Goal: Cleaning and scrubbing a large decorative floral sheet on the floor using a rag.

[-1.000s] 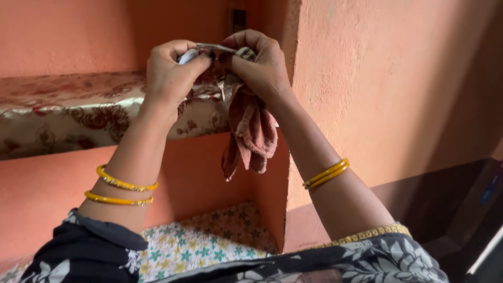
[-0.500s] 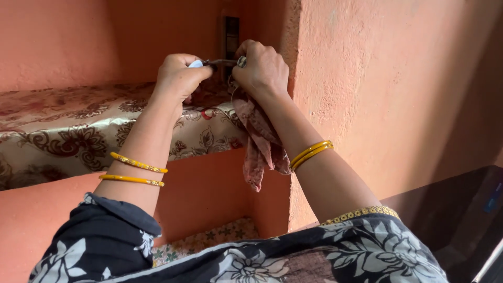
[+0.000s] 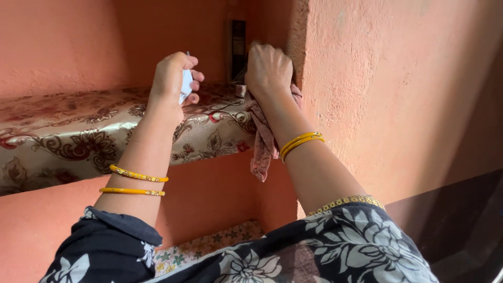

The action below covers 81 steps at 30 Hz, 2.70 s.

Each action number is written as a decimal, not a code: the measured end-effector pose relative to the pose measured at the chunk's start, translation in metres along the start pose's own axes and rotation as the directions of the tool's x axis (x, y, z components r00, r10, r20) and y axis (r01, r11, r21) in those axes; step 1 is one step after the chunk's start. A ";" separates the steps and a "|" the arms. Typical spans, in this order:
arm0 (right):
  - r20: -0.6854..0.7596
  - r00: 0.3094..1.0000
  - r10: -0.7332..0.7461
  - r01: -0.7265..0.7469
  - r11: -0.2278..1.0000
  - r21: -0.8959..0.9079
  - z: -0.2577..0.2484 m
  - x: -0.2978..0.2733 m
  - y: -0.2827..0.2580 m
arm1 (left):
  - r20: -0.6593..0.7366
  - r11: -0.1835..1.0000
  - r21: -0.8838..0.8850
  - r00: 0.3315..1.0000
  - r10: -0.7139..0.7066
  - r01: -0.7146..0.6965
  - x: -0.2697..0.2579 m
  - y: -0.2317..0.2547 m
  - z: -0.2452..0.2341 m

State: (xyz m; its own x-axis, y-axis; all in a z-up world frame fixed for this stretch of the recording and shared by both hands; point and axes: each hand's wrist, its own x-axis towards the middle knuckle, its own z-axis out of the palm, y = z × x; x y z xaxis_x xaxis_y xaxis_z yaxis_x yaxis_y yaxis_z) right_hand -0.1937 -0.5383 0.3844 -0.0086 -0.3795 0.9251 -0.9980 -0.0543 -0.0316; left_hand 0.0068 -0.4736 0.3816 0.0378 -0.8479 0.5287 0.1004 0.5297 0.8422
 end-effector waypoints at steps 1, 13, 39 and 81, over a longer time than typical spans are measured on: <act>0.001 1.000 -0.002 0.002 1.000 0.000 -0.002 -0.002 0.000 | -0.001 1.000 -0.001 1.000 0.000 0.000 -0.001 0.001 0.000; -0.320 0.938 -0.135 0.194 0.968 0.158 -0.045 -0.033 -0.010 | 0.092 0.988 -0.157 0.996 0.019 -0.004 0.001 -0.002 -0.011; 0.024 0.989 0.144 -0.112 0.644 0.756 -0.057 -0.025 -0.050 | -0.221 0.927 -0.270 0.954 0.205 -0.262 0.043 -0.035 -0.023; -0.025 0.997 -0.075 0.063 0.571 0.818 -0.051 -0.037 -0.075 | -0.050 0.929 -0.317 0.981 0.185 -0.191 0.034 -0.027 -0.018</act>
State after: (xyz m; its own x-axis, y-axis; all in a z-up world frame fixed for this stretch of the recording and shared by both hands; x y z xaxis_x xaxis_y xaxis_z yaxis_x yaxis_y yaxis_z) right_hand -0.1213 -0.4736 0.3720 0.0645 -0.3512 0.9341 -0.5199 -0.8108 -0.2689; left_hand 0.0236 -0.5167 0.3750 0.1056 -0.7353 0.6694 0.4009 0.6476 0.6481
